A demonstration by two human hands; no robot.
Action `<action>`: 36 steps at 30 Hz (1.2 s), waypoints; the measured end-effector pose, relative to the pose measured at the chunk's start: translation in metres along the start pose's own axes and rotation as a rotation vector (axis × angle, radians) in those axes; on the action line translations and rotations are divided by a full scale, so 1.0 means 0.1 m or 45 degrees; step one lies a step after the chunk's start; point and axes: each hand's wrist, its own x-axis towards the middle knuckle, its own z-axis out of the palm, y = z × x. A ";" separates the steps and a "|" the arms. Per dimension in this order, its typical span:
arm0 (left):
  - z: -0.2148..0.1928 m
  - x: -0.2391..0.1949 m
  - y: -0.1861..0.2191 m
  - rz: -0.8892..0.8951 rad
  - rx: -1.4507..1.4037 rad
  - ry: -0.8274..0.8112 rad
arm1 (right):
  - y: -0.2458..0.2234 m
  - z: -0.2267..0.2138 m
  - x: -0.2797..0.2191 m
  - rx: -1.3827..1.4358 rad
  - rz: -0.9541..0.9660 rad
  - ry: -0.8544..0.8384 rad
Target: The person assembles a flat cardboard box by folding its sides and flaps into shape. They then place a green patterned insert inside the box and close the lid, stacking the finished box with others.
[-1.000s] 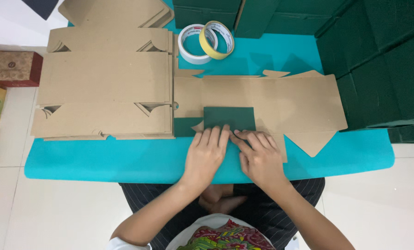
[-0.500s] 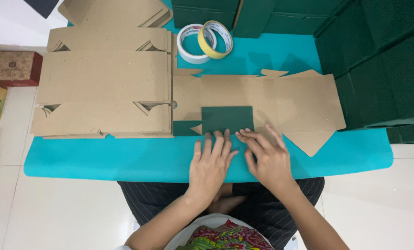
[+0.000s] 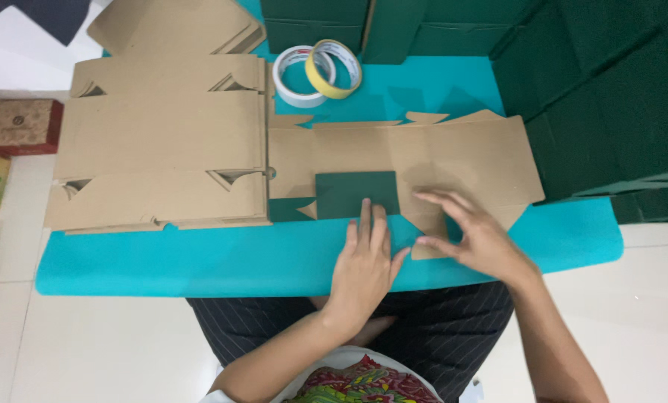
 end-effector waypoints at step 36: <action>-0.27 0.16 -0.29 0.329 -0.845 -0.105 | 0.39 0.07 -0.50 -0.448 0.028 0.100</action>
